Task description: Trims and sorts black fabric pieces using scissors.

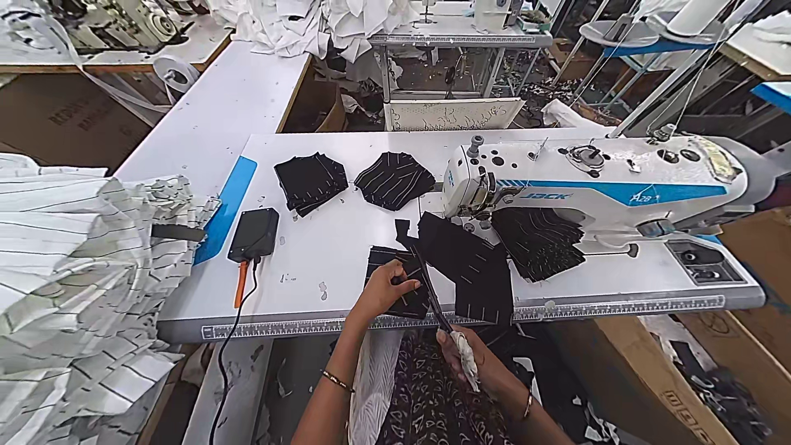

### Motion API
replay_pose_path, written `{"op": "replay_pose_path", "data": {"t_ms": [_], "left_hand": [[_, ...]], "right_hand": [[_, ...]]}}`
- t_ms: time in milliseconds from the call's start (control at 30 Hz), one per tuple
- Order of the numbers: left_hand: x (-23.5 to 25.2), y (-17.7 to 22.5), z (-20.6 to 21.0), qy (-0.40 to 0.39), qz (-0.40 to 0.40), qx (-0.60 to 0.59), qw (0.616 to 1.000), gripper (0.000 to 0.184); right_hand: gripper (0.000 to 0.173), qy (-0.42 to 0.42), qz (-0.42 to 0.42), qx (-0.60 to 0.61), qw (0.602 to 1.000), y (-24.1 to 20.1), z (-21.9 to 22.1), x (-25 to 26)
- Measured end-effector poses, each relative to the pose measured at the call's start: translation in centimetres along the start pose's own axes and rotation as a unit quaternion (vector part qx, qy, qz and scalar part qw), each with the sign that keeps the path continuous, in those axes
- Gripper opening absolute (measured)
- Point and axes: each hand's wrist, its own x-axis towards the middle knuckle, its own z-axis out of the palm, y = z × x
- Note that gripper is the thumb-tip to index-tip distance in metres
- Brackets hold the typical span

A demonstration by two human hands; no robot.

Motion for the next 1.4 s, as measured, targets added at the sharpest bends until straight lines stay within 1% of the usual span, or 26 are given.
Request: {"op": "replay_pose_path", "data": {"t_ms": [133,233,300,333,367,400,433,467,500,567,600,633,700,800,833,900,967,1000,1033,1067,1100,1133,1167,1200,1267,1400], "left_hand": [[0.1,-0.1,-0.2,-0.003,0.003,0.005,1.0,0.033],[-0.3,-0.2,0.3,0.059,0.017,-0.013,0.998,0.032],[-1.3,0.7,0.5,0.106,0.003,-0.069,0.992,0.027],[-2.2,1.4,0.3,0.096,-0.002,-0.118,0.988,0.023],[-3.5,2.1,-0.2,0.036,0.008,-0.175,0.984,0.018],[-4.8,2.8,-0.6,-0.051,0.03,-0.217,0.974,0.016],[-5.5,3.3,-0.9,-0.141,0.059,-0.229,0.961,0.014],[-5.7,3.6,-1.2,-0.205,0.084,-0.215,0.951,0.014],[-5.5,3.8,-1.3,-0.211,0.102,-0.171,0.957,0.018],[-3.7,3.5,-1.1,-0.11,0.116,-0.027,0.987,0.022],[-2.2,2.8,-0.9,-0.067,0.121,0.053,0.989,0.025],[-0.8,1.9,-0.6,-0.056,0.122,0.118,0.984,0.029],[0.7,0.8,0.4,-0.044,0.118,0.188,0.974,0.031],[-0.4,0.1,1.5,0.007,0.121,0.219,0.968,0.024],[-1.2,-0.8,2.3,0.06,0.153,0.223,0.961,0.021],[-3.1,-3.1,4.8,0.187,0.237,0.226,0.926,0.018],[-5.6,-5.3,7.9,0.243,0.288,0.211,0.902,0.018],[-6.8,-6.4,9.6,0.228,0.289,0.211,0.906,0.018],[-8.1,-7.4,11.1,0.184,0.261,0.217,0.923,0.02],[-9.0,-8.2,12.1,0.114,0.197,0.228,0.947,0.027],[-9.3,-8.7,12.5,0.03,0.11,0.238,0.964,0.04],[-9.2,-9.0,12.6,-0.047,0.033,0.251,0.966,0.054],[-8.6,-9.1,12.5,-0.103,-0.015,0.262,0.96,0.064],[-8.1,-8.9,12.3,-0.137,-0.038,0.267,0.953,0.068],[-7.8,-8.3,11.6,-0.166,-0.049,0.269,0.947,0.061],[-7.6,-7.6,9.6,-0.148,-0.033,0.273,0.95,0.042]], "right_hand": [[0.029,0.027,-0.013,-0.008,1.0,0.1,0.3,0.1],[0.024,0.052,-0.029,0.008,0.998,0.2,0.6,-0.5],[0.021,0.077,-0.054,0.013,0.995,0.2,0.4,-1.1],[0.021,0.094,-0.069,0.015,0.993,0.1,0.2,-1.5],[0.02,0.111,-0.082,0.016,0.99,0.1,-0.1,-1.9],[0.019,0.125,-0.093,0.017,0.988,0.0,-0.5,-2.4],[0.018,0.135,-0.104,0.017,0.985,-0.1,-0.9,-2.8],[0.018,0.142,-0.112,0.016,0.983,-0.1,-1.3,-3.1],[0.017,0.149,-0.115,0.012,0.982,-0.2,-1.5,-3.3],[0.015,0.158,-0.117,0.008,0.98,-0.5,-1.5,-3.6],[0.015,0.159,-0.116,0.004,0.98,-0.7,-1.4,-3.6],[0.014,0.16,-0.115,0.001,0.98,-0.6,-1.1,-3.7],[0.014,0.158,-0.108,-0.006,0.981,-0.5,-0.7,-3.8],[0.017,0.15,-0.094,-0.012,0.984,0.5,-0.4,-3.9],[0.018,0.148,-0.091,-0.011,0.985,0.9,-0.4,-3.9],[0.019,0.15,-0.086,-0.015,0.985,1.5,-0.4,-4.0],[0.019,0.156,-0.086,-0.019,0.984,1.8,-0.5,-4.2],[0.019,0.161,-0.088,-0.018,0.983,1.8,-0.5,-4.3],[0.018,0.166,-0.09,-0.016,0.982,1.9,-0.5,-4.4],[0.018,0.169,-0.092,-0.018,0.981,2.0,-0.5,-4.5],[0.017,0.171,-0.094,-0.018,0.981,2.0,-0.6,-4.5],[0.017,0.172,-0.093,-0.021,0.98,2.1,-0.6,-4.5],[0.017,0.172,-0.095,-0.024,0.98,2.1,-0.7,-4.5],[0.016,0.173,-0.097,-0.027,0.98,2.1,-0.9,-4.6],[0.016,0.173,-0.103,-0.028,0.979,2.5,-1.0,-5.0],[0.015,0.181,-0.109,-0.026,0.977,2.6,-0.7,-5.2]]}}
